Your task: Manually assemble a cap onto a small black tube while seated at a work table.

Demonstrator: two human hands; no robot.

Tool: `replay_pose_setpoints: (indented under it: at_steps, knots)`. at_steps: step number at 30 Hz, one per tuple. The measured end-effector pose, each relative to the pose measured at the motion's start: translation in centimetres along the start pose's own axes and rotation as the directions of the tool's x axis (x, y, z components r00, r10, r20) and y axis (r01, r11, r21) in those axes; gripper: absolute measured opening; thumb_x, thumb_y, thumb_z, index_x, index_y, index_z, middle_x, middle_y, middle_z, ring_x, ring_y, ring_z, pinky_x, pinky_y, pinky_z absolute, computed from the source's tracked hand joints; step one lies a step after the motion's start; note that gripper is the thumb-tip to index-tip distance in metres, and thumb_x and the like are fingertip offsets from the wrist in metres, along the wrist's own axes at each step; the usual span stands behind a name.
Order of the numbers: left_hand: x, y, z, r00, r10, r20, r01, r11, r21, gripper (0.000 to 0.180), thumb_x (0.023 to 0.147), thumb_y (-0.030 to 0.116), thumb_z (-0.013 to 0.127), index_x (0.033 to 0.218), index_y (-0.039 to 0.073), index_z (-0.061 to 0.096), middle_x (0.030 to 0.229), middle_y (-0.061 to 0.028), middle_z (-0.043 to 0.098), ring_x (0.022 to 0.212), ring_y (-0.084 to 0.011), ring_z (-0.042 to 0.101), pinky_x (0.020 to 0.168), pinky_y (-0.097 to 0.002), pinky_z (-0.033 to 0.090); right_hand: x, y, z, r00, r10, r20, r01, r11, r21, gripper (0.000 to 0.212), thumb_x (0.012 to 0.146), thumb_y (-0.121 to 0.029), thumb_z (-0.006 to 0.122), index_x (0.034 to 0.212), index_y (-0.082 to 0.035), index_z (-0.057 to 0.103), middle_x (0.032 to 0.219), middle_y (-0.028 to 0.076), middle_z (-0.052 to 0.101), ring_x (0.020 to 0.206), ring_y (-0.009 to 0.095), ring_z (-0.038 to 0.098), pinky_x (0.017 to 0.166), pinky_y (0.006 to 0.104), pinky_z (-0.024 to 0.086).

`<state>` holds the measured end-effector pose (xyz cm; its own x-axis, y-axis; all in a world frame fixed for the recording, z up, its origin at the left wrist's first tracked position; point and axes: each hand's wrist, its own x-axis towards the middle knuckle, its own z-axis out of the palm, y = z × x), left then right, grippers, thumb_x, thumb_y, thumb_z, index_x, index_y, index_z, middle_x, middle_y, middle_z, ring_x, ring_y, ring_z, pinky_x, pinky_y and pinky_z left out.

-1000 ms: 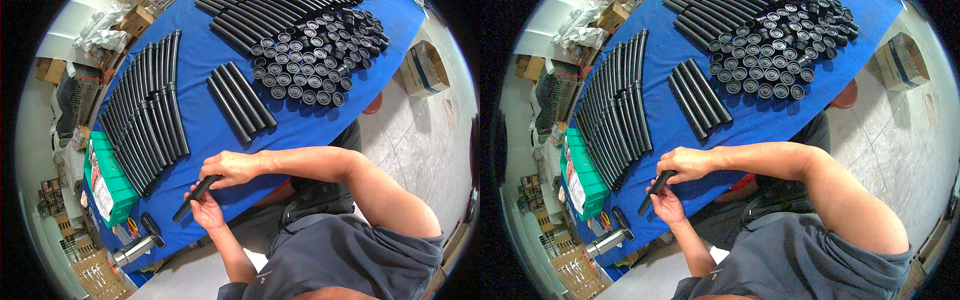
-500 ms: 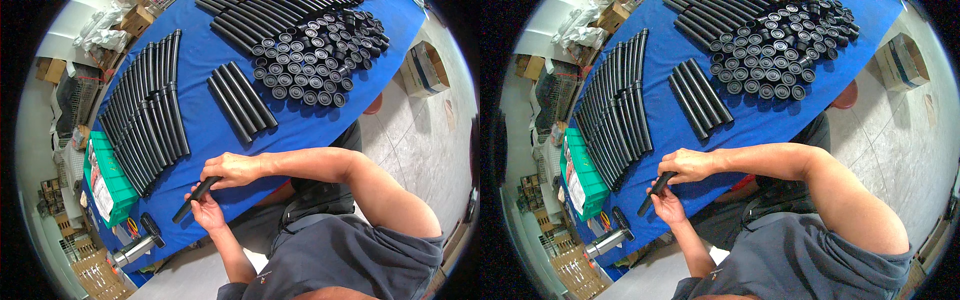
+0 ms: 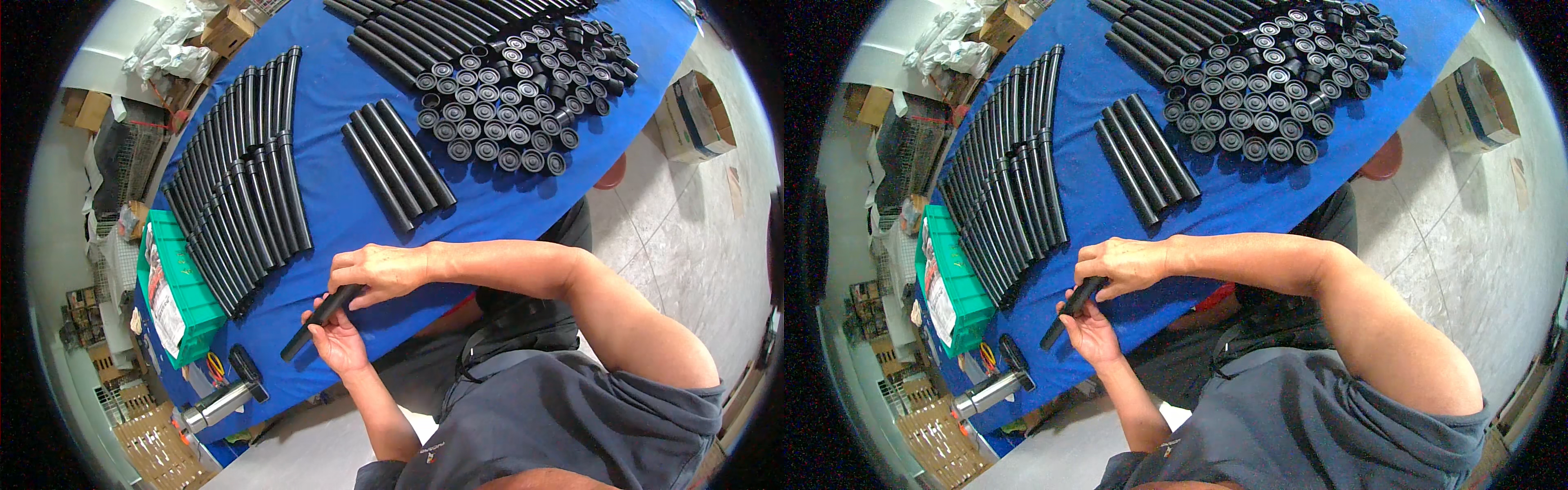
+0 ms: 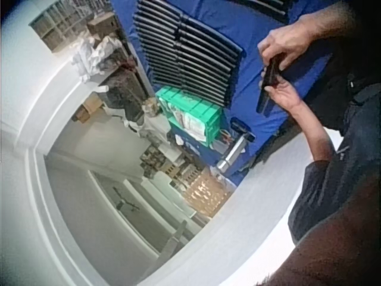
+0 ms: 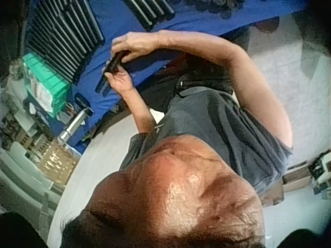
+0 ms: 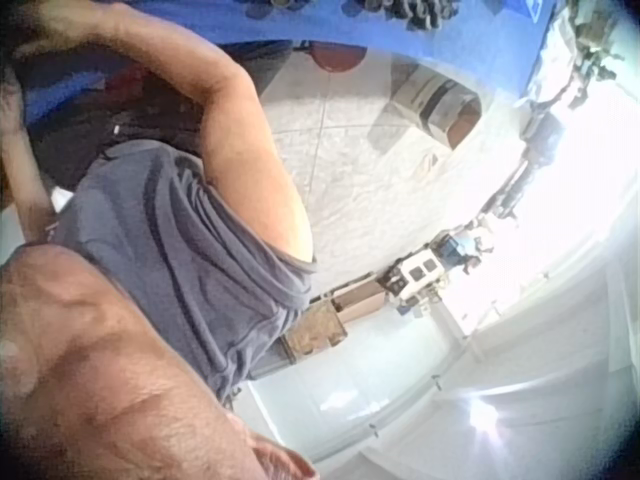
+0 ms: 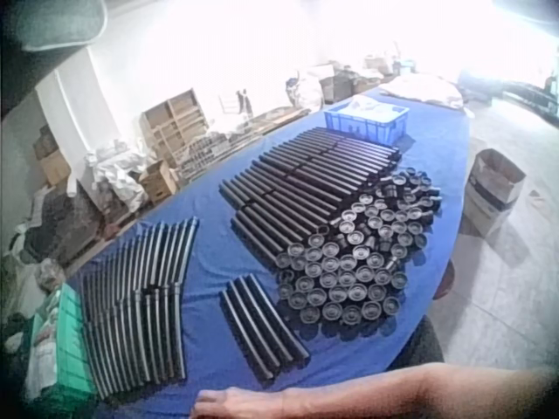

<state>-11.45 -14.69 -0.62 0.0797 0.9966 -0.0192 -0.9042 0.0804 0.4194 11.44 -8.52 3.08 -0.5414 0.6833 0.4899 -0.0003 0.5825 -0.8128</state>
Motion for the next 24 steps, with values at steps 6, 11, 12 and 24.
replay_pose_setpoints:
  at_steps: [6,11,12,24]
  knots:
    - [-0.3,0.1,-0.4,1.000,-0.006,-0.008,0.006,1.000,-0.004,0.027,0.096,0.014,0.058,0.119,0.000,0.058,0.132,-0.0244,0.053,0.127,-0.0356,0.049,0.107,-0.0473,0.046,-0.4,0.4,0.5,0.999,-0.048,-0.026,0.048,0.999,-0.009,0.033,0.080,-0.011,0.070,0.110,-0.006,0.056,0.100,0.014,0.057,0.085,0.036,0.061,0.070,0.0441,0.051]
    - [-0.3,0.0,-1.0,0.999,-0.022,-0.026,0.022,1.000,-0.019,0.027,0.095,0.013,0.059,0.119,0.000,0.058,0.133,-0.0241,0.053,0.127,-0.0357,0.049,0.106,-0.0467,0.048,-0.6,0.3,0.2,0.999,-0.051,0.009,0.051,0.999,-0.010,0.035,0.080,-0.011,0.070,0.111,-0.004,0.056,0.098,0.014,0.057,0.084,0.036,0.061,0.069,0.0446,0.050]
    - [-0.3,0.0,-1.2,0.999,-0.041,-0.022,0.040,0.999,-0.037,0.027,0.095,0.012,0.059,0.119,-0.001,0.058,0.133,-0.0239,0.053,0.127,-0.0357,0.049,0.105,-0.0466,0.048,-0.7,0.3,0.1,0.999,-0.045,0.009,0.045,0.999,-0.012,0.035,0.080,-0.011,0.070,0.111,-0.004,0.056,0.098,0.014,0.057,0.084,0.036,0.061,0.069,0.0446,0.050]
    - [0.0,0.4,-0.1,0.996,-0.069,-0.055,0.066,0.996,-0.067,0.029,0.091,0.007,0.064,0.119,0.002,0.059,0.127,-0.0231,0.058,0.124,-0.0358,0.052,0.105,-0.0464,0.049,-0.2,-0.1,-0.2,0.999,-0.032,0.032,0.031,0.999,0.012,0.033,0.079,-0.015,0.070,0.107,-0.004,0.058,0.095,0.015,0.059,0.086,0.038,0.062,0.073,0.0469,0.050]
